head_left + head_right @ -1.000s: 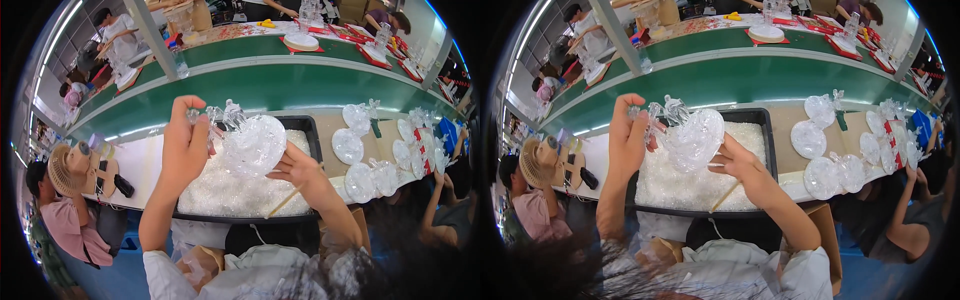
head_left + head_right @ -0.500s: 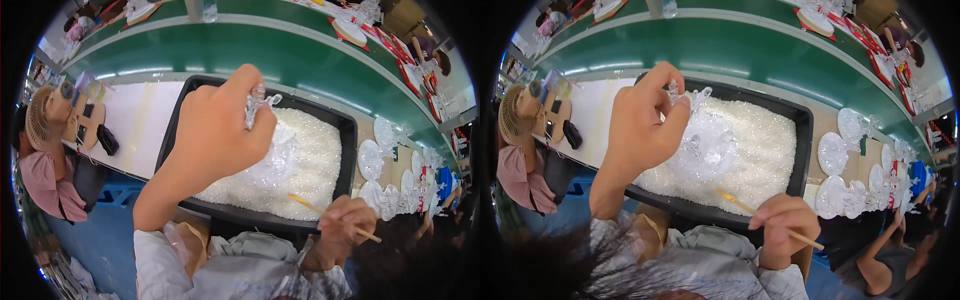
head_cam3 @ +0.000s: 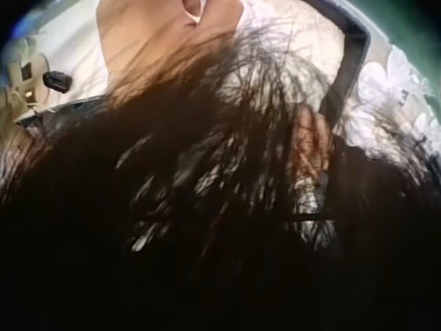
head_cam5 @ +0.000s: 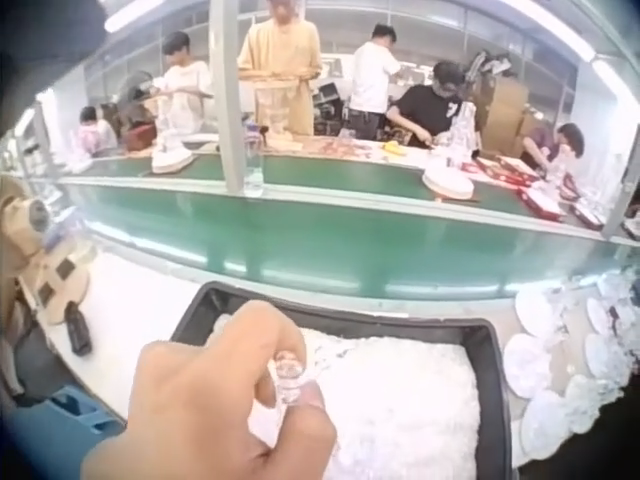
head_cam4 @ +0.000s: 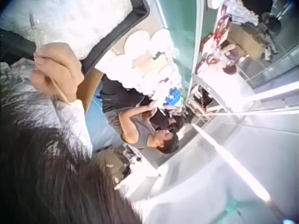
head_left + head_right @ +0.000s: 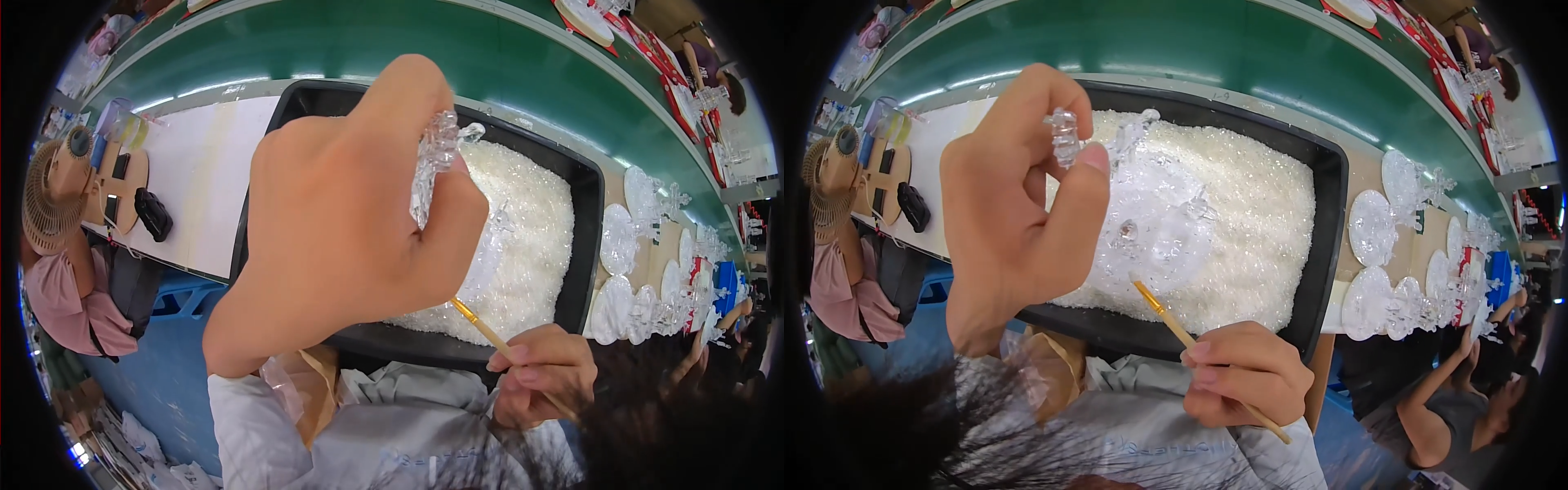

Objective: Applying adhesive to clear plastic parts with a brush and coating them in white decorative granules at an assembly line workstation.

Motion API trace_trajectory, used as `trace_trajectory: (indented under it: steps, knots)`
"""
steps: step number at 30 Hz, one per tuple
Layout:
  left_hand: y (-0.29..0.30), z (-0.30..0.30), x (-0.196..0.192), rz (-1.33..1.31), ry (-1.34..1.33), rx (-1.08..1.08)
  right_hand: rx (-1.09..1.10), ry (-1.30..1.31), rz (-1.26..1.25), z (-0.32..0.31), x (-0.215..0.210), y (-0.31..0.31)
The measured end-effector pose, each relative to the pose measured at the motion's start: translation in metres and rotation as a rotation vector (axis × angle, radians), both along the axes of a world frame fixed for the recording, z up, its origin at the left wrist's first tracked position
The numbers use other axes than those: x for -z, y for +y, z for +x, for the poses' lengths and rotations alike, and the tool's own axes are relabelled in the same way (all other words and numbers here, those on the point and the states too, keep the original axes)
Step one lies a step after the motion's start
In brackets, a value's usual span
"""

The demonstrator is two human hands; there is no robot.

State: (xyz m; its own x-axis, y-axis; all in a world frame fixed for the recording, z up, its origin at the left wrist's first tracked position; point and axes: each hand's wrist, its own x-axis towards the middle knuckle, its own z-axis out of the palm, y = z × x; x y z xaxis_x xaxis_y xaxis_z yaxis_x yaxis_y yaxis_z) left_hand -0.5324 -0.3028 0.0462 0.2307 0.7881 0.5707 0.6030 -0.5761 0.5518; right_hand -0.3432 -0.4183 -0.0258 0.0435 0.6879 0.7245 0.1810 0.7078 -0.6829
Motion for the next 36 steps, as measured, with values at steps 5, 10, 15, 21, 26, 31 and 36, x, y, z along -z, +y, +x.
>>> trace_trajectory:
  steps: [5,10,15,21,26,31,36]
  knots:
    - [-0.003,-0.001,0.001,0.038,0.017,0.010,0.000,0.042,0.001,-0.004,0.000,0.000]
    - [-0.004,0.004,0.001,0.011,-0.008,0.007,-0.020,0.045,-0.021,-0.006,0.000,0.001]
    - [-0.005,0.006,0.002,0.037,0.017,0.013,-0.070,-0.014,-0.008,-0.005,-0.001,0.002]
    - [-0.003,0.006,0.004,0.052,0.013,0.021,-0.142,-0.137,-0.046,0.001,-0.008,0.003]
    - [-0.003,0.007,0.004,0.025,0.000,0.017,-0.147,-0.189,-0.014,0.002,-0.009,0.005]
    - [-0.006,0.011,0.004,0.020,-0.054,0.028,-0.110,-0.199,-0.014,0.000,-0.010,0.003]
    - [-0.005,0.007,0.005,0.022,-0.010,0.030,-0.167,-0.261,-0.058,0.003,-0.014,0.005]
